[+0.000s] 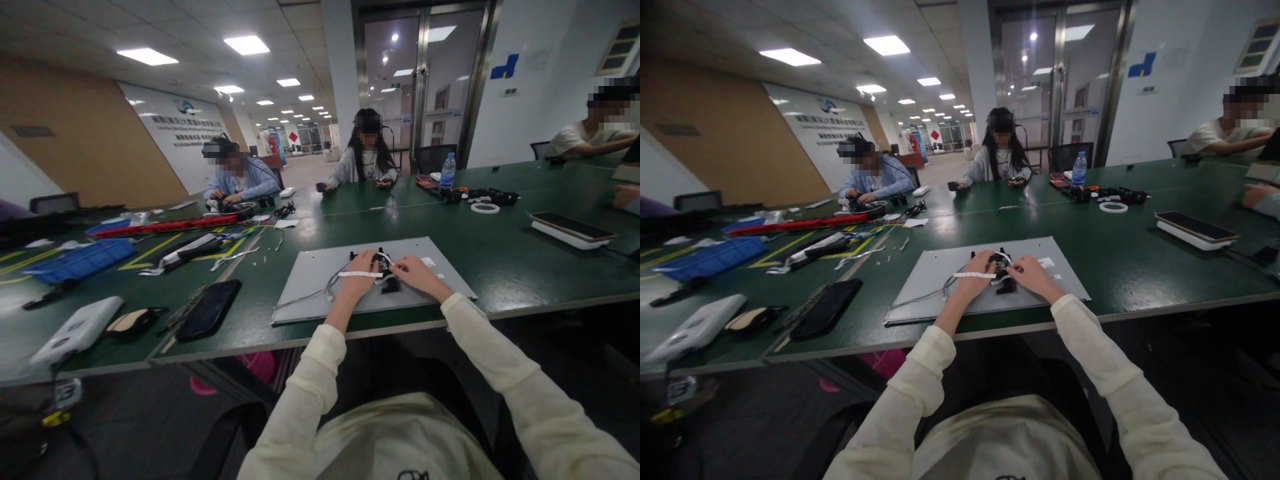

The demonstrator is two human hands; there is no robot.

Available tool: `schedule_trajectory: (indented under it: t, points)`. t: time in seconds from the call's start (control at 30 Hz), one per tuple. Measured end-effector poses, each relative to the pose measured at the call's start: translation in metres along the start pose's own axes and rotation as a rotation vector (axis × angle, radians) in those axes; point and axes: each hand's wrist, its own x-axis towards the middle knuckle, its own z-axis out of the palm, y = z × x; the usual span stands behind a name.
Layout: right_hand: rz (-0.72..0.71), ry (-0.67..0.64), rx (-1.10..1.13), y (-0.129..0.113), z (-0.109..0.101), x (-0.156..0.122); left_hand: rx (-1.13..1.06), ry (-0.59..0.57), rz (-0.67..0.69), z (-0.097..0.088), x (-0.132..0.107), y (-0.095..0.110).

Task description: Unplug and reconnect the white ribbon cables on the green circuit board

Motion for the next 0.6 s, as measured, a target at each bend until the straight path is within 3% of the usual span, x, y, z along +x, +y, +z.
schedule_trajectory:
  t: [0.17, 0.4, 0.6]
  points:
    - [0.01, -0.022, 0.096, 0.0028, 0.0011, -0.0018, 0.107, -0.073, -0.025, 0.0046, -0.0046, 0.0009]
    - [0.047, -0.075, 0.226, 0.0056, 0.0002, -0.0033, 0.146, -0.072, -0.036, 0.0093, -0.0067, 0.0008]
    - [0.047, -0.071, 0.457, 0.0034, -0.0055, -0.0022, 0.036, 0.012, -0.024, 0.0045, -0.0061, 0.0023]
